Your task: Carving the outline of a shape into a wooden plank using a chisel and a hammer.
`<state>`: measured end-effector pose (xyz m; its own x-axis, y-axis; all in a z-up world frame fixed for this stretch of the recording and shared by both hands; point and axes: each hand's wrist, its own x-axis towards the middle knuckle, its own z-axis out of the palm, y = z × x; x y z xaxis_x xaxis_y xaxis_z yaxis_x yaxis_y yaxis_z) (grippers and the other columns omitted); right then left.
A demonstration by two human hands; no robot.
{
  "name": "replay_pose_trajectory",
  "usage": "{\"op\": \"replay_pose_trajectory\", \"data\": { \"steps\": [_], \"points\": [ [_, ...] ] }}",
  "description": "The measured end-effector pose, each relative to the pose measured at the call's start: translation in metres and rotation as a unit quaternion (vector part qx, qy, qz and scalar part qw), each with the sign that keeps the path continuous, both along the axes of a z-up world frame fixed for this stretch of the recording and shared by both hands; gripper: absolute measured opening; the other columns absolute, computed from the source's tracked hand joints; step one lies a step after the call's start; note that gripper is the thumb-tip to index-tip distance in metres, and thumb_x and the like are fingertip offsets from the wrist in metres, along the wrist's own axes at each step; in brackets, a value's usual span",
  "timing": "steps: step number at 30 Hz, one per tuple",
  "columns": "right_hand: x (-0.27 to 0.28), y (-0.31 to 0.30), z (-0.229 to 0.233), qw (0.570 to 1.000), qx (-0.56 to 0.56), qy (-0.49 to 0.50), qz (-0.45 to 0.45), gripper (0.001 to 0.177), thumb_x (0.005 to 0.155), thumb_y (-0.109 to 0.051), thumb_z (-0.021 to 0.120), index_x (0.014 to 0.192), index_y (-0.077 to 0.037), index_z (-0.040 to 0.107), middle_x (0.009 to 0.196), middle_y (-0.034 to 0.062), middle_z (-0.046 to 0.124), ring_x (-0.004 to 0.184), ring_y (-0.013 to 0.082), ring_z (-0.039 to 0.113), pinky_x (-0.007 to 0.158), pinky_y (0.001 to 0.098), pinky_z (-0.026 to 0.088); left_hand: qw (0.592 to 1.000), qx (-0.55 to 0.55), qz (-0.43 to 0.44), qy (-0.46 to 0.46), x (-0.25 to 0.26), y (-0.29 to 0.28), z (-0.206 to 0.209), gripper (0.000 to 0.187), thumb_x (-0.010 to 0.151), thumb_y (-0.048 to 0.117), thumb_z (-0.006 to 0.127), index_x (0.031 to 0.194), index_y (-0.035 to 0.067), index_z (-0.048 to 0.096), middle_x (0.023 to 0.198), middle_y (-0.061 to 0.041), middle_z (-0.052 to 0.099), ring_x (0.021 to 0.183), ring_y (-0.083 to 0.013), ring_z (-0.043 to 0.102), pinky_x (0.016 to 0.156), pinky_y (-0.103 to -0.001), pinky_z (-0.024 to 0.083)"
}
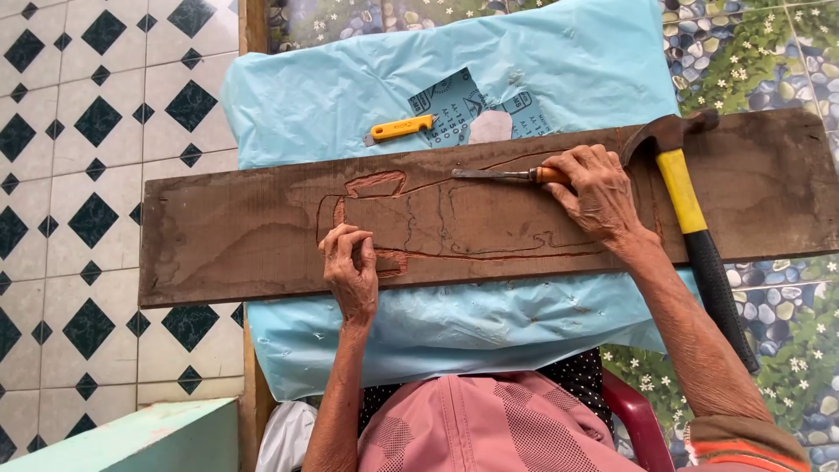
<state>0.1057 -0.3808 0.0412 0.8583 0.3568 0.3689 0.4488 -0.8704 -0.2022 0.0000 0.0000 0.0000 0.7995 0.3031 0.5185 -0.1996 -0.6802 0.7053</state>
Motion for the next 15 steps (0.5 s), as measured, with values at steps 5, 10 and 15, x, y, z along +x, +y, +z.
{"op": "replay_pose_trajectory", "data": {
  "steps": [5,10,15],
  "points": [
    [-0.022,-0.005,-0.006,0.997,-0.017,0.07,0.019,0.027,0.096,-0.028,0.074,0.12,-0.018,0.07,0.102,0.0053,0.068,0.095,0.0244,0.068,0.088,0.0374,0.055,1.0,-0.007,-0.008,-0.003,-0.001,0.0,0.005,0.004,0.101,0.015,0.067,0.099,0.013,0.07,0.108,-0.005,0.062,0.118,-0.0298,0.06,0.104,-0.043,0.049],
    [-0.062,0.004,-0.003,0.986,0.073,0.149,-0.007,0.029,0.096,-0.033,0.072,0.121,-0.019,0.069,0.098,0.0058,0.069,0.09,0.029,0.073,0.082,0.0406,0.059,1.0,0.007,-0.016,0.002,-0.001,0.0,0.003,0.005,0.1,0.016,0.067,0.1,0.012,0.07,0.109,-0.006,0.062,0.12,-0.0315,0.06,0.106,-0.046,0.048],
    [-0.08,0.019,-0.005,0.991,0.102,0.084,-0.012,0.031,0.09,-0.025,0.077,0.12,-0.023,0.07,0.104,-0.001,0.065,0.105,0.0204,0.06,0.099,0.0341,0.051,0.997,0.07,-0.024,-0.012,-0.003,-0.003,0.0,0.008,0.1,0.019,0.068,0.105,0.014,0.071,0.116,-0.003,0.062,0.127,-0.0327,0.056,0.112,-0.048,0.043]
  ]
}}
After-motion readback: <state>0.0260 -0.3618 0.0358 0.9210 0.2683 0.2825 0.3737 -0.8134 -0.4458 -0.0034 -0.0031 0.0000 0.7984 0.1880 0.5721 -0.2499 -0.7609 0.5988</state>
